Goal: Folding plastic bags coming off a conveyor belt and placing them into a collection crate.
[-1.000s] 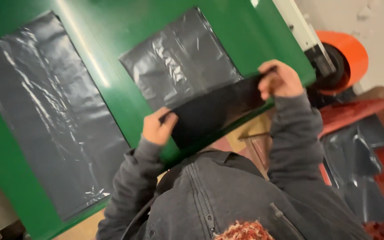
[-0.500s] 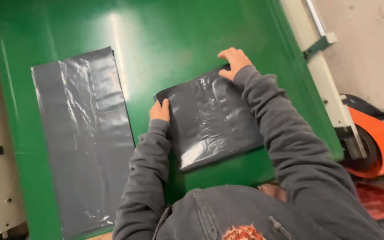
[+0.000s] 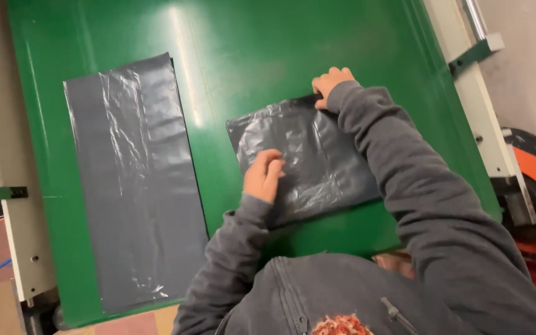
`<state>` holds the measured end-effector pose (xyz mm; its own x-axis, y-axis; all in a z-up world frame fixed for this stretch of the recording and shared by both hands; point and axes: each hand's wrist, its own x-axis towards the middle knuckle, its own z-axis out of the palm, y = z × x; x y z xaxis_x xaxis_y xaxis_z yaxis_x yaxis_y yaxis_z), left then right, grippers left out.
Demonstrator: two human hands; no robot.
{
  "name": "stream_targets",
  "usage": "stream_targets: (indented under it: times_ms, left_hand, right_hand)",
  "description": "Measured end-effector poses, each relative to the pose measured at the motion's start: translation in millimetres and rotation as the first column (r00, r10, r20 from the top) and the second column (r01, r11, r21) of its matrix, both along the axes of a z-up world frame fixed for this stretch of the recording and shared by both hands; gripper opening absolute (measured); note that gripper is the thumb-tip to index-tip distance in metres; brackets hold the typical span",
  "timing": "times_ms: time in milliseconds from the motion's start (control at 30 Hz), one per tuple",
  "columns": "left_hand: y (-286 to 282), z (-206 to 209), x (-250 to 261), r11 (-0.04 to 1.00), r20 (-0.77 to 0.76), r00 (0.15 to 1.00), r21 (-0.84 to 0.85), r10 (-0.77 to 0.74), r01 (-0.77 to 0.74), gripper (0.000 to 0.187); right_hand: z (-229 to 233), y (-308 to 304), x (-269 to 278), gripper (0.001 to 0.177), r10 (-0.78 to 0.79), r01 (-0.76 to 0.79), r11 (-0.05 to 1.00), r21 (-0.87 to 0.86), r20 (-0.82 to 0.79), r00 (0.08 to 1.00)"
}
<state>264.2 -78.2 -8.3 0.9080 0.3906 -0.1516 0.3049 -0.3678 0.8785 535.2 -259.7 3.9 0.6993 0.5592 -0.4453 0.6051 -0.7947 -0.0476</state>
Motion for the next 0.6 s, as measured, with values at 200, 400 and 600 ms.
stream_targets:
  times_ms: [200, 400, 600]
  left_hand:
    - [15.6, -33.7, -8.1, 0.144, -0.074, 0.990, -0.988, -0.119, -0.057, 0.109]
    - [43.8, -107.5, -49.1, -0.161, 0.030, 1.000, -0.987, -0.005, 0.029, 0.116]
    - [61.8, -137.0, -76.0, 0.816, 0.031, 0.994, -0.574, 0.104, -0.068, 0.049]
  right_hand:
    - [75.9, -38.4, -129.1, 0.015, -0.074, -0.389, 0.717, 0.579, 0.617, 0.784]
    - [38.0, -100.2, -245.5, 0.024, -0.214, -0.358, 0.700, 0.618, 0.660, 0.720]
    - [24.6, -125.6, -277.8, 0.027, -0.167, -0.248, 0.791, 0.559, 0.587, 0.792]
